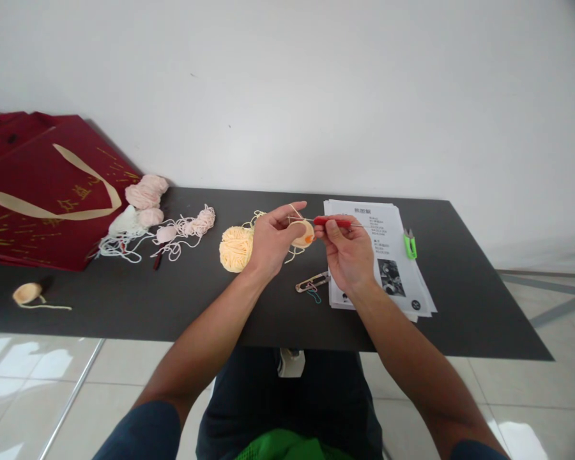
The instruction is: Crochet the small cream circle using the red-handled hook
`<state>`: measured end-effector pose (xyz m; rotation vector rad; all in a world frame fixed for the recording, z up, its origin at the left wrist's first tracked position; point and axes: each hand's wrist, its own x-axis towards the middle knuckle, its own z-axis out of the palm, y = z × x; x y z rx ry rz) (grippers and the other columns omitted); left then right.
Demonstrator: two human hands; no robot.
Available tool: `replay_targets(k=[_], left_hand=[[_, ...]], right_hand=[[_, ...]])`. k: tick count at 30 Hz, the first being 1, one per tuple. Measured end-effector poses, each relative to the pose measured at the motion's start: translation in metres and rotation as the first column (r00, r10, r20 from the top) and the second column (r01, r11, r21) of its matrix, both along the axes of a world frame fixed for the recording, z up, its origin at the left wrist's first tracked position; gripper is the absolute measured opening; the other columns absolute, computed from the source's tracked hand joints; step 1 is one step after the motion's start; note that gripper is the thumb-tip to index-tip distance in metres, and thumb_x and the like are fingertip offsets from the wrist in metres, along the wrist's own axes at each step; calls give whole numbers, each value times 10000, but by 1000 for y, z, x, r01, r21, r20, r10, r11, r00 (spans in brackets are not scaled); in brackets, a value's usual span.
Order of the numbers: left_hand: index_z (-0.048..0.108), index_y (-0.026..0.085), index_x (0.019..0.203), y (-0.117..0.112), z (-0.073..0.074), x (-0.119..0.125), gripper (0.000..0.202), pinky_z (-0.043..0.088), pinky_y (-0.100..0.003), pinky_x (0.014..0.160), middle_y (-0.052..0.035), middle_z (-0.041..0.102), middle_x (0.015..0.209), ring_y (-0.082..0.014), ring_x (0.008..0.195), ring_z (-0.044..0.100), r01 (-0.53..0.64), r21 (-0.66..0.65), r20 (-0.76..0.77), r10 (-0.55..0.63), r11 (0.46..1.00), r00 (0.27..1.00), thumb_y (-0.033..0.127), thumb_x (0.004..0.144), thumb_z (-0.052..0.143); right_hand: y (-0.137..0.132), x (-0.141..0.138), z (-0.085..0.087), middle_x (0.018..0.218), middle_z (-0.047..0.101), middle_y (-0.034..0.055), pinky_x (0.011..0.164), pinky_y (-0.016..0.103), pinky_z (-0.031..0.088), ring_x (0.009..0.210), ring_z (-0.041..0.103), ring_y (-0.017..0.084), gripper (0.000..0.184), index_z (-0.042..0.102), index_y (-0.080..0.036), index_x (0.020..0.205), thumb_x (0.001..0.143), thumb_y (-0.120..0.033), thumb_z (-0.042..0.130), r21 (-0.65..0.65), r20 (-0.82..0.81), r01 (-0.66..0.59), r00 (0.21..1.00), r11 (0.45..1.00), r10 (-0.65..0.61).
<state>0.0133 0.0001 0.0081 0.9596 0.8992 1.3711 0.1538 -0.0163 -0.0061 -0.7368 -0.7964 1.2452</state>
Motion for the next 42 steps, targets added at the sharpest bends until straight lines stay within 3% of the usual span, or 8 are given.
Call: replay_targets(k=[12,21,27,30,36,42], left_hand=[[797,196,1074,1,-1,0,388,521,-232,629,26,678,766,-92,649,580,-135,80,-80,141,988,987,162,689,770],[797,207,1040,0,-3,2,340,532,-234,622,30,683,757,-93,633,587,-206,102,-110,217,973,970,169,704,764],[794,204,1039,-2,-4,4,332,546,-248,665,20,715,783,-113,673,637,-285,102,-158,298,953,941,183,708,775],[792,196,1031,-1,-4,5,322,552,-252,683,24,728,773,-111,670,653,-307,83,-112,315,948,942,185,710,796],[781,166,1008,4,-1,3,400,547,-255,720,16,748,762,-97,659,677,-164,-99,159,178,982,971,191,626,896],[776,176,1056,8,4,-5,464,536,-265,770,11,734,810,-103,726,683,25,-139,275,14,990,961,185,610,902]], right_hand=[[-1,8,2,902,770,-11,649,256,545,715,685,108,155,674,-257,887,840,-250,821,218,125,194,966,957,-224],[-4,4,0,908,775,-8,634,282,564,697,697,122,123,687,-270,896,862,-237,801,300,210,282,912,911,-352],[-12,-3,1,942,793,5,654,330,614,703,725,143,117,748,-294,922,872,-195,787,381,250,293,881,877,-402],[-15,-5,-3,977,810,4,689,367,643,727,739,156,142,779,-326,947,885,-199,773,436,288,284,855,854,-431],[-12,-5,-13,1036,832,11,837,468,669,920,775,222,178,823,-367,965,901,-219,747,483,353,228,833,845,-427],[-10,-3,-14,1015,837,24,934,510,647,989,769,250,150,838,-372,938,861,-254,789,484,383,206,824,851,-417]])
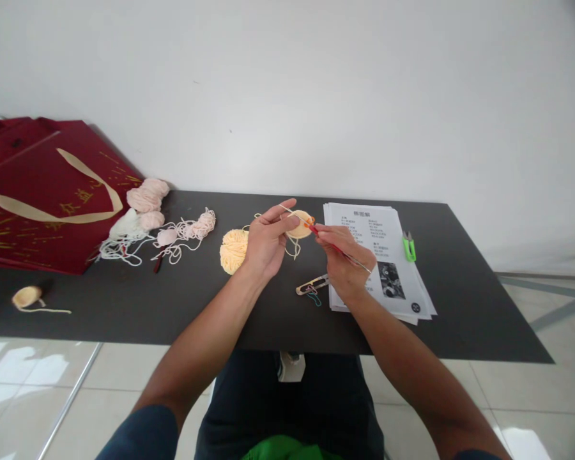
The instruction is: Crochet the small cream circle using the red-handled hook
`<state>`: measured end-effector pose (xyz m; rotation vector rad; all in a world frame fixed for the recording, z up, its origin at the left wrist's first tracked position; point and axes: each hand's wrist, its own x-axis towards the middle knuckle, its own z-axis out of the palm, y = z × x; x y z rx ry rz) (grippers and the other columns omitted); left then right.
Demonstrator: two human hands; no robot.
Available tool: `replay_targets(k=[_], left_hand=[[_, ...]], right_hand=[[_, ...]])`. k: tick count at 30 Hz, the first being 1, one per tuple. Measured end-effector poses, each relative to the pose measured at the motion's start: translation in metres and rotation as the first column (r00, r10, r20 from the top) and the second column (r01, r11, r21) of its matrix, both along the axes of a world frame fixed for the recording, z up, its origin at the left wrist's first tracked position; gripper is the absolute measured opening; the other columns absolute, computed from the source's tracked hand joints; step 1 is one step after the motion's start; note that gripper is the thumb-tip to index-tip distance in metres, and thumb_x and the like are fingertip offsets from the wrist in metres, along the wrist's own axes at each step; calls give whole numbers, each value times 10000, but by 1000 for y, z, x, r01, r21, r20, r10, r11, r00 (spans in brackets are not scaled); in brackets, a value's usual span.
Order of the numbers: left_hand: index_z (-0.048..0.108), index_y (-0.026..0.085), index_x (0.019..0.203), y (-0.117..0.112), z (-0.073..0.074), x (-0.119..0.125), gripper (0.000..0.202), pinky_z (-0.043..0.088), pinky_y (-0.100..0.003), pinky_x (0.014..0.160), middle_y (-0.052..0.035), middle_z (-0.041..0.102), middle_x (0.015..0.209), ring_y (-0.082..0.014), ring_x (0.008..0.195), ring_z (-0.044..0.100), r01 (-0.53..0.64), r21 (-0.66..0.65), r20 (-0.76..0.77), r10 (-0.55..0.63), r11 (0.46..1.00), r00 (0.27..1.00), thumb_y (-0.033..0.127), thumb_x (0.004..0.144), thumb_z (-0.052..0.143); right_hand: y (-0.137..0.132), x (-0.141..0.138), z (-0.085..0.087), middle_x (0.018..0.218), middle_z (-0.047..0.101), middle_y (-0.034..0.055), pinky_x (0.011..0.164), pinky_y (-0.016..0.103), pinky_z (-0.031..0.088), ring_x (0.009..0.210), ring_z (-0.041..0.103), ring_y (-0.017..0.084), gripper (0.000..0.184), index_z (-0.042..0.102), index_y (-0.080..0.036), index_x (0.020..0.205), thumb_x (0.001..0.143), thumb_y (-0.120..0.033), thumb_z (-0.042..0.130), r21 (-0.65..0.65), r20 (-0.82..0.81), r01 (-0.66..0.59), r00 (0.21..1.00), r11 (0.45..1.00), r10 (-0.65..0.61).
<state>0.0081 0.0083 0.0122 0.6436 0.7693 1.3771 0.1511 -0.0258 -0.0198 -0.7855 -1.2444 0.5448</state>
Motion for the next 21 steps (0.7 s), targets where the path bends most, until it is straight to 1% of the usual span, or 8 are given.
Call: replay_targets(k=[2,5,7,10,12,16,19,21], left_hand=[[782,174,1057,0,1,-2,453,531,-268,769,1,729,815,-107,733,674,34,-9,17,-34,999,999,173,617,892],[796,168,1047,0,3,-4,454,516,-263,742,9,698,766,-102,700,645,70,-17,11,-70,997,998,153,603,887],[805,160,1043,-1,4,-4,471,502,-256,716,29,663,717,-93,666,622,90,-7,-24,-90,996,996,143,580,891],[816,153,1025,-2,3,-3,470,479,-251,666,48,628,672,-87,621,590,86,8,-134,-84,996,987,136,560,882],[820,159,1007,-1,1,-2,443,468,-252,640,49,626,664,-88,603,577,56,17,-210,-51,998,976,143,567,870],[824,164,985,-1,-4,-1,361,462,-253,606,36,638,665,-94,588,570,-38,78,-330,61,996,942,175,624,830],[826,168,1005,-3,-7,0,334,440,-242,572,35,626,664,-87,574,534,-93,179,-440,165,979,883,182,675,778],[827,176,1022,-4,-8,1,334,434,-237,565,36,622,672,-84,574,516,-99,240,-498,210,966,842,179,699,745]], right_hand=[[1,0,1,1014,835,23,911,487,651,976,766,241,134,837,-364,922,849,-258,801,-25,-37,-23,999,999,23],[5,1,4,1007,827,-1,772,406,649,837,754,190,115,811,-343,902,838,-247,809,-77,-159,-93,984,993,79],[8,4,6,986,816,-11,680,345,615,738,727,152,101,777,-319,901,840,-245,807,-103,-247,-155,961,983,126],[13,10,10,946,797,-9,642,292,565,689,696,121,105,733,-285,893,842,-230,807,-121,-285,-206,944,971,165],[13,14,12,930,788,-8,641,275,545,692,686,112,118,721,-274,888,845,-203,804,-114,-256,-185,955,976,151],[7,16,15,930,774,-4,651,276,537,723,687,118,112,717,-267,902,867,-180,778,-91,-141,-72,988,993,59],[3,15,16,933,767,-3,649,283,541,732,687,126,94,709,-266,903,878,-201,771,-84,-84,-17,996,996,10],[3,15,15,922,768,-5,638,283,538,714,680,124,100,694,-262,905,875,-216,778,-99,-97,-12,995,995,2]])
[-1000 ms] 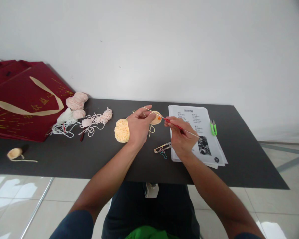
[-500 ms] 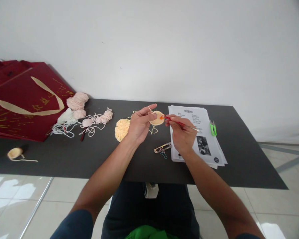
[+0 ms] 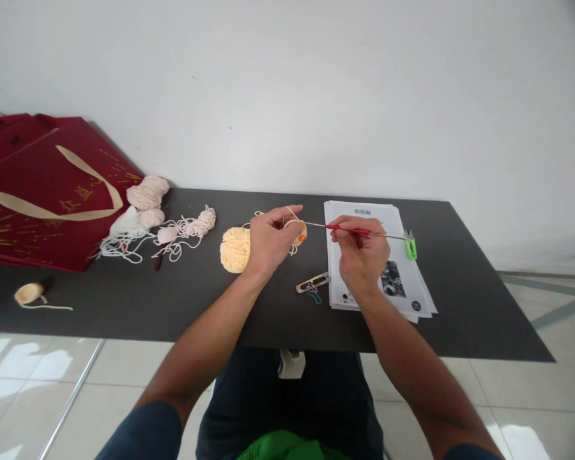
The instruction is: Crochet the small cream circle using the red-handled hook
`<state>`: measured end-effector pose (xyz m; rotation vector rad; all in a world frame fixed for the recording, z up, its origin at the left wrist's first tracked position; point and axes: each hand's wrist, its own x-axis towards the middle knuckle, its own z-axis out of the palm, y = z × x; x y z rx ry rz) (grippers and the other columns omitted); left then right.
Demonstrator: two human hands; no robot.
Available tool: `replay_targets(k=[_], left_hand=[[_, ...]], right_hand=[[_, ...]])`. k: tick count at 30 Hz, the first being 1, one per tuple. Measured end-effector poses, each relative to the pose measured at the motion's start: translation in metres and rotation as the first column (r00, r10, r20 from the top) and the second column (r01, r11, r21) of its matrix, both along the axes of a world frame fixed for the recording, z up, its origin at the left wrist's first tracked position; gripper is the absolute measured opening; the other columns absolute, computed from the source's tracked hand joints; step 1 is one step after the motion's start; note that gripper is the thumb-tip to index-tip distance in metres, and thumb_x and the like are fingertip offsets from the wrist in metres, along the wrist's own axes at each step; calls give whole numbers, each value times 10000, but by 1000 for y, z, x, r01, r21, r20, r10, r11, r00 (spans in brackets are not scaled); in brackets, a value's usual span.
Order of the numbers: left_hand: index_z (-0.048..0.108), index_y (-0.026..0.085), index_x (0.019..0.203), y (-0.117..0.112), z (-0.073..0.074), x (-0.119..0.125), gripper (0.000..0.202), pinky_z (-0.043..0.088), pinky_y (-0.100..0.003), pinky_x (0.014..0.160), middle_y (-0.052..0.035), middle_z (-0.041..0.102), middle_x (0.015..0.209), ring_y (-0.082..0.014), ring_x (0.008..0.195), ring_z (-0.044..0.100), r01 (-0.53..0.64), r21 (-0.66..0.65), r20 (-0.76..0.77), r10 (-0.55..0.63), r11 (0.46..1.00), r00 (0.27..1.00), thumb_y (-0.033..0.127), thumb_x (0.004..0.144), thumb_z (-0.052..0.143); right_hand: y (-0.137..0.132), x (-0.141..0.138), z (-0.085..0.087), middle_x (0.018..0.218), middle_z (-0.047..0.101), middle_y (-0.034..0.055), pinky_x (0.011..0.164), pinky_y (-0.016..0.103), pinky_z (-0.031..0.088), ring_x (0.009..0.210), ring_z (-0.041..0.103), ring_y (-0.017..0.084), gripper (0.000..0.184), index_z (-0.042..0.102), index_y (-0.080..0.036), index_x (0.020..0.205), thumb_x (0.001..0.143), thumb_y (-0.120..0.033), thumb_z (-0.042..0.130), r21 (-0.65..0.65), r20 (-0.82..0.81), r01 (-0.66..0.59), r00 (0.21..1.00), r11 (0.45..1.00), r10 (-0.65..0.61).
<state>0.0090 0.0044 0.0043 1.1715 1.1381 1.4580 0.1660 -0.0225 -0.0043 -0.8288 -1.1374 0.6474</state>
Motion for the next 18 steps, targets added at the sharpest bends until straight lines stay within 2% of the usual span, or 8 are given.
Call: replay_targets(k=[3,8,14,18], left_hand=[[833,182,1006,-1,1,0,327,415,-227,545,37,615,675,-78,566,493,6,43,-35,-5,999,999,168,701,715],[831,174,996,-2,4,-1,336,376,-217,499,34,610,664,-73,529,486,107,-7,64,-106,994,992,149,687,703],[828,181,911,0,4,-3,264,406,-210,500,25,651,652,-83,531,548,170,-37,166,-162,985,973,114,679,722],[818,183,886,-1,4,-1,201,461,-207,544,13,694,667,-92,568,605,193,-31,206,-183,981,961,135,697,771]], right_hand=[[4,2,-1,892,771,-11,611,273,516,668,660,113,135,674,-248,903,856,-219,797,-8,-81,-37,996,999,36],[8,5,2,852,770,-14,584,260,486,643,639,105,168,670,-245,871,815,-230,828,-32,-224,-126,968,992,116],[7,7,10,805,776,-9,568,229,477,627,627,94,185,691,-235,818,764,-202,865,-71,-362,-215,916,974,176],[10,6,7,812,791,-5,586,199,527,643,647,84,183,703,-229,809,763,-222,880,-144,-460,-321,859,936,224]])
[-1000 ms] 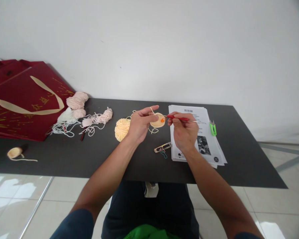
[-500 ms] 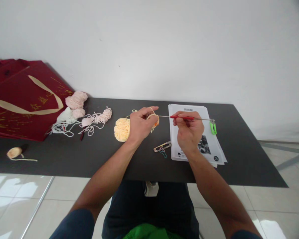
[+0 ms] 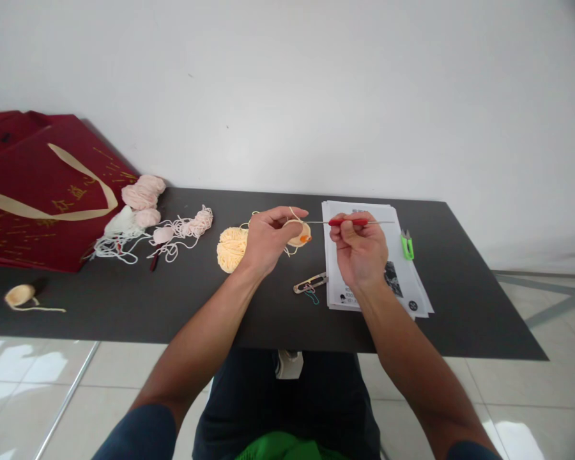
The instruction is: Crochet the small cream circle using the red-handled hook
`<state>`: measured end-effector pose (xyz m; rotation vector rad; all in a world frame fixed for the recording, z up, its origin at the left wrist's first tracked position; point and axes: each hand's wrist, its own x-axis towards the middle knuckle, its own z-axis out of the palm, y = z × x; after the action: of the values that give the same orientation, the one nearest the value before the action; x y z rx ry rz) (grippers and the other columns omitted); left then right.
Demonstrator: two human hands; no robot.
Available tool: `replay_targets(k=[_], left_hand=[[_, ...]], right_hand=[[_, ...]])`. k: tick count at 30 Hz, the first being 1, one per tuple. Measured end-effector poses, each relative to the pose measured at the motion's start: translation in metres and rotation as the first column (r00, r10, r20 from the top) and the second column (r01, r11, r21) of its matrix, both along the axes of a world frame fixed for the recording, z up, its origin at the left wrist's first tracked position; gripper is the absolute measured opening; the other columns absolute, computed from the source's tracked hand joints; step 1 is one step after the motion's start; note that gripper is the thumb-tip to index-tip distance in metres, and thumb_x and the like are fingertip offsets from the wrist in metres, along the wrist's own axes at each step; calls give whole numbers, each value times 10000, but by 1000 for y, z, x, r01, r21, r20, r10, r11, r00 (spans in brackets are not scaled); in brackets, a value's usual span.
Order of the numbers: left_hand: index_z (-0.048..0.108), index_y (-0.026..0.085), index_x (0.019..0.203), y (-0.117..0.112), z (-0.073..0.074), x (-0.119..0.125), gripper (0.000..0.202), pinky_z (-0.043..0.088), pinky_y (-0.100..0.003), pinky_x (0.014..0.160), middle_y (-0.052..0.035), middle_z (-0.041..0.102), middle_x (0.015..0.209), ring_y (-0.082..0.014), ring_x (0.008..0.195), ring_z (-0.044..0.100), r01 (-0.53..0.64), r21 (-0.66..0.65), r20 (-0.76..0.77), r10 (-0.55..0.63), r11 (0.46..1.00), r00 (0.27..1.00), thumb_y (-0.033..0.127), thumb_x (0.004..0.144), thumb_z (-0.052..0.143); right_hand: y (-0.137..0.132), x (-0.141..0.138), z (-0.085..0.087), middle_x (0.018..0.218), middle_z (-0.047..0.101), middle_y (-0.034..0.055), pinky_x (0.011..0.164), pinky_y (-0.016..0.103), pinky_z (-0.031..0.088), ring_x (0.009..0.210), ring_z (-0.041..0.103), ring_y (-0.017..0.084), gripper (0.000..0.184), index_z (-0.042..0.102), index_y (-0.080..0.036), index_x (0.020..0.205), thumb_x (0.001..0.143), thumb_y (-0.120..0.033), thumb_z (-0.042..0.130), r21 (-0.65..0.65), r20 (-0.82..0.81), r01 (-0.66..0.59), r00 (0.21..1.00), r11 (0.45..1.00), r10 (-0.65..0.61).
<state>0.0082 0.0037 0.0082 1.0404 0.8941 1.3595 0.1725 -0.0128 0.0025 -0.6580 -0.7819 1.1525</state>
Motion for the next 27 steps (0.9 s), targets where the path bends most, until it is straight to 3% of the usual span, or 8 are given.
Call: replay_targets(k=[5,13,20,27], left_hand=[[810,172,892,-3,0,4,193,546,-238,626,-24,762,762,-128,653,683,39,-17,23,-39,999,999,182,699,818],[816,187,957,-2,-3,4,270,520,-230,614,-6,721,756,-111,643,632,-8,4,-38,8,1000,999,132,697,771],[830,198,864,-1,-6,2,125,508,-237,624,-19,712,853,-101,671,631,-50,77,-45,53,996,998,196,741,808],[773,242,1181,7,-9,2,506,524,-240,651,31,703,788,-89,662,620,-30,56,54,27,998,998,186,687,866]], right_hand=[[2,-6,-7,853,800,-10,650,198,614,703,699,85,170,732,-230,818,771,-280,888,-121,-17,-50,999,991,48],[-2,-16,-6,835,808,-3,674,184,634,686,721,79,184,731,-210,865,791,-296,875,-157,-15,-5,1000,988,2],[-3,-19,-4,799,802,-4,615,222,627,646,719,108,244,717,-204,873,755,-318,897,-178,-12,-2,1000,984,0],[-5,-21,-5,817,803,-12,656,266,628,676,725,121,171,717,-224,896,818,-309,843,-78,96,99,991,992,-92]])
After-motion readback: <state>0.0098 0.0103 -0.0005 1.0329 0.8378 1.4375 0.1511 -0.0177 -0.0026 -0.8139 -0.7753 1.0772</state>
